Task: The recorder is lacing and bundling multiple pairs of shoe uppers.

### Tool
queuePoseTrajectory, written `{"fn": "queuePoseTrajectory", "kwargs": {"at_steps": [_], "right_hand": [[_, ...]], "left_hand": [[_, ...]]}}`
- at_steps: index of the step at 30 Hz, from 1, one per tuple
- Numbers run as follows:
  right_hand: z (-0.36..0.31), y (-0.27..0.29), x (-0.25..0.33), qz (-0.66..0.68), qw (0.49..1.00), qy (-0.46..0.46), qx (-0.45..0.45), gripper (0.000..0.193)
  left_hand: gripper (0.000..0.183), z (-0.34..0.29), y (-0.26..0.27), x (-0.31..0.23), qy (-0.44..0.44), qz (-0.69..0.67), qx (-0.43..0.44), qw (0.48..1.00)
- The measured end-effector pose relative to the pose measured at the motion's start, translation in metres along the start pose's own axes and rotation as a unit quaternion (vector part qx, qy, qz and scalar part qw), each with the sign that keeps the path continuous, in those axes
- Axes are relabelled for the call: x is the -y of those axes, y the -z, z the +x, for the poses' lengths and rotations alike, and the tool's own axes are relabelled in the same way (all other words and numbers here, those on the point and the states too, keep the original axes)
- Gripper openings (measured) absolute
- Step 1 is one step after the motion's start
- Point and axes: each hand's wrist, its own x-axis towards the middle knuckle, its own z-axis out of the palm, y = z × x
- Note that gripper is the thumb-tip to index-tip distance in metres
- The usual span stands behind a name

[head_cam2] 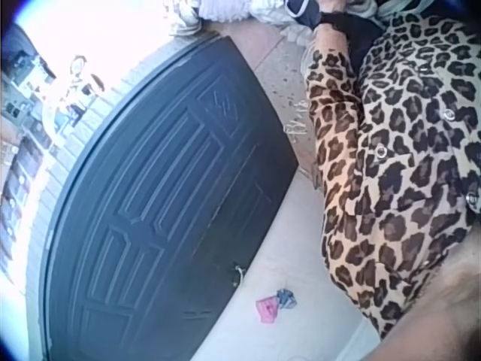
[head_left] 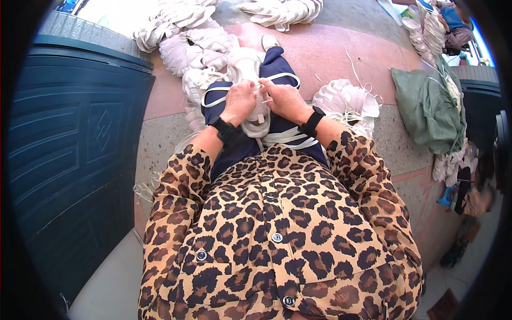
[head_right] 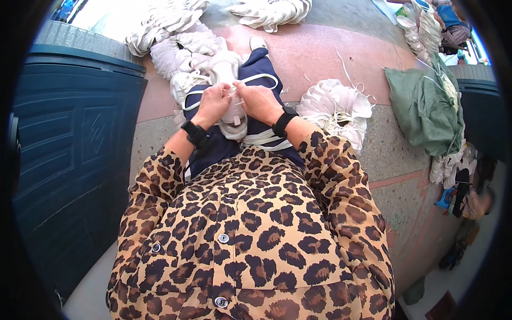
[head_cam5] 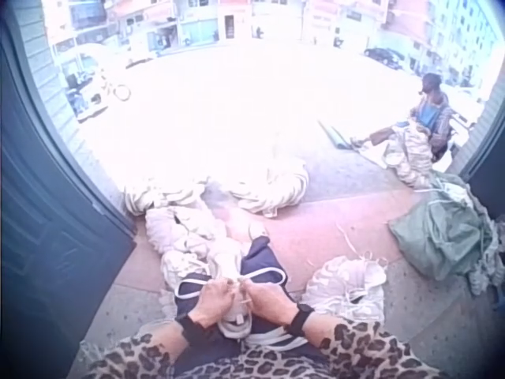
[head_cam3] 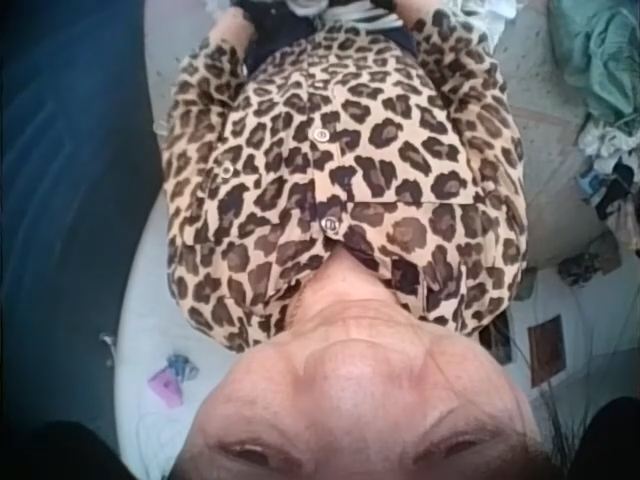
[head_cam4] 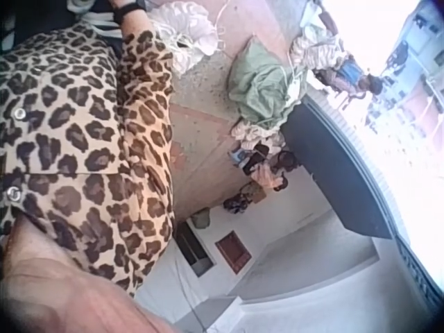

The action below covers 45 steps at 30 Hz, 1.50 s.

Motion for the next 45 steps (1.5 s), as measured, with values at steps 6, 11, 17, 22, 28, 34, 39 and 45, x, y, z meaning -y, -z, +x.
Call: {"fn": "queuePoseTrajectory", "kwargs": {"at_steps": [6, 11, 17, 22, 28, 34, 39, 45], "right_hand": [[0.010, -0.012, -0.004, 0.141, 0.989, -0.008, -0.033, 0.036], [0.027, 0.020, 0.003, 0.265, 0.954, -0.082, -0.115, 0.026], [0.022, 0.056, 0.000, 0.415, 0.887, -0.184, -0.081, 0.023], [0.010, 0.012, -0.005, 0.155, 0.984, -0.063, -0.065, 0.023], [0.005, -0.015, -0.006, 0.183, 0.981, -0.052, -0.030, 0.021], [0.012, -0.014, 0.000, 0.131, 0.988, -0.076, -0.022, 0.019], [0.017, -0.020, 0.005, 0.205, 0.971, -0.119, -0.017, 0.020], [0.020, -0.022, 0.008, 0.241, 0.958, -0.152, -0.019, 0.020]], "left_hand": [[0.028, -0.001, 0.000, 0.004, 0.039, -0.065, 0.006, 0.997], [0.022, -0.003, 0.017, -0.001, -0.176, 0.065, -0.115, 0.976], [0.020, 0.037, 0.053, -0.045, -0.080, -0.167, 0.097, 0.978], [0.021, 0.041, 0.077, -0.079, -0.040, -0.302, 0.117, 0.945], [0.019, 0.037, 0.098, -0.063, 0.014, -0.406, 0.055, 0.912], [0.021, 0.032, 0.109, -0.048, 0.018, -0.400, 0.035, 0.915], [0.021, 0.036, 0.105, -0.040, 0.011, -0.403, 0.035, 0.915], [0.030, 0.027, 0.079, 0.003, -0.008, -0.186, 0.005, 0.982]]}}
